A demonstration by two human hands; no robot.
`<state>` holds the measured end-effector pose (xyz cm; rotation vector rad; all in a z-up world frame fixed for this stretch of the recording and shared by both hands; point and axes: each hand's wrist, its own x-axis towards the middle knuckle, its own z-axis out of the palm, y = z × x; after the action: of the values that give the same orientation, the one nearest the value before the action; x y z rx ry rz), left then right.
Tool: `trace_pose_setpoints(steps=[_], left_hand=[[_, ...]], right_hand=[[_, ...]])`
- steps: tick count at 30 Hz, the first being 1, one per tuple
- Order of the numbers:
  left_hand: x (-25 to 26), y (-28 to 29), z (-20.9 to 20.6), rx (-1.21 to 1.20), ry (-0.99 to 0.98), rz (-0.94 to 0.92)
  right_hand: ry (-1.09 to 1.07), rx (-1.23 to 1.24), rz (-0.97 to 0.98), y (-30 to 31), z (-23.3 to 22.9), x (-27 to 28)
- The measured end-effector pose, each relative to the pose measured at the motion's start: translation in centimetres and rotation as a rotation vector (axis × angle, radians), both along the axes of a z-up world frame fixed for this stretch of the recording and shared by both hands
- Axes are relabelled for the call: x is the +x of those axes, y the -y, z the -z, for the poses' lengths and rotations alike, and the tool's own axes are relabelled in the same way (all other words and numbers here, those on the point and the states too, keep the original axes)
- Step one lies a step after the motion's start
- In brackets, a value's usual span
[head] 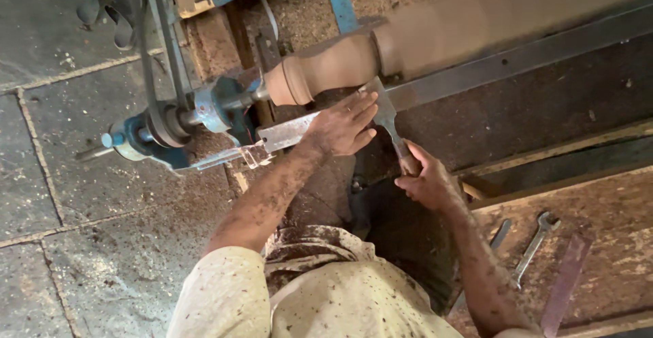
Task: The person shapes a rotating wooden piece mounted on a lathe using a chisel. They hold the chisel with both hands and guide it along the spinning wood to carve and smooth the surface, producing wood shavings.
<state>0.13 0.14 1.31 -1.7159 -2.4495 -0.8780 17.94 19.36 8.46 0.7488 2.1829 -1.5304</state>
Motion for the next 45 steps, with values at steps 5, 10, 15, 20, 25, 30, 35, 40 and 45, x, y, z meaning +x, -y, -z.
trace_pose_setpoints(steps=[5, 10, 15, 20, 25, 30, 35, 40, 45], left_hand=[[0.0, 0.0, 0.0, -0.031, -0.048, 0.062], [-0.4, -0.4, -0.3, -0.127, -0.025, 0.09], [-0.4, -0.7, -0.5, -0.23, -0.026, 0.126], [-0.5, -1.1, -0.7, -0.265, -0.057, 0.151], [-0.5, -1.0, -0.9, -0.24, -0.09, 0.156], [-0.4, -0.9, -0.9, -0.246, -0.125, 0.164], [-0.2, -0.7, 0.0, -0.194, -0.179, 0.113], [-0.1, -0.5, 0.9, -0.038, -0.117, 0.063], [-0.1, 0.0, 0.2, 0.04, -0.057, 0.021]], right_hand=[[0.003, -0.123, 0.005, -1.9, 0.4, -0.1], [0.127, -0.058, -0.032, -3.8, -0.7, -1.2], [0.246, 0.048, -0.091, -5.3, -2.0, -2.3], [0.173, -0.009, -0.104, -7.2, -2.2, -2.5], [0.181, 0.029, -0.162, -9.1, -1.5, -3.0], [0.253, 0.066, -0.217, -9.7, -1.3, -3.4], [0.114, 0.139, -0.234, -7.3, -1.1, -2.0], [0.144, 0.19, -0.167, -3.9, 0.8, -0.8], [-0.043, 0.214, -0.134, -0.7, 1.9, 0.9]])
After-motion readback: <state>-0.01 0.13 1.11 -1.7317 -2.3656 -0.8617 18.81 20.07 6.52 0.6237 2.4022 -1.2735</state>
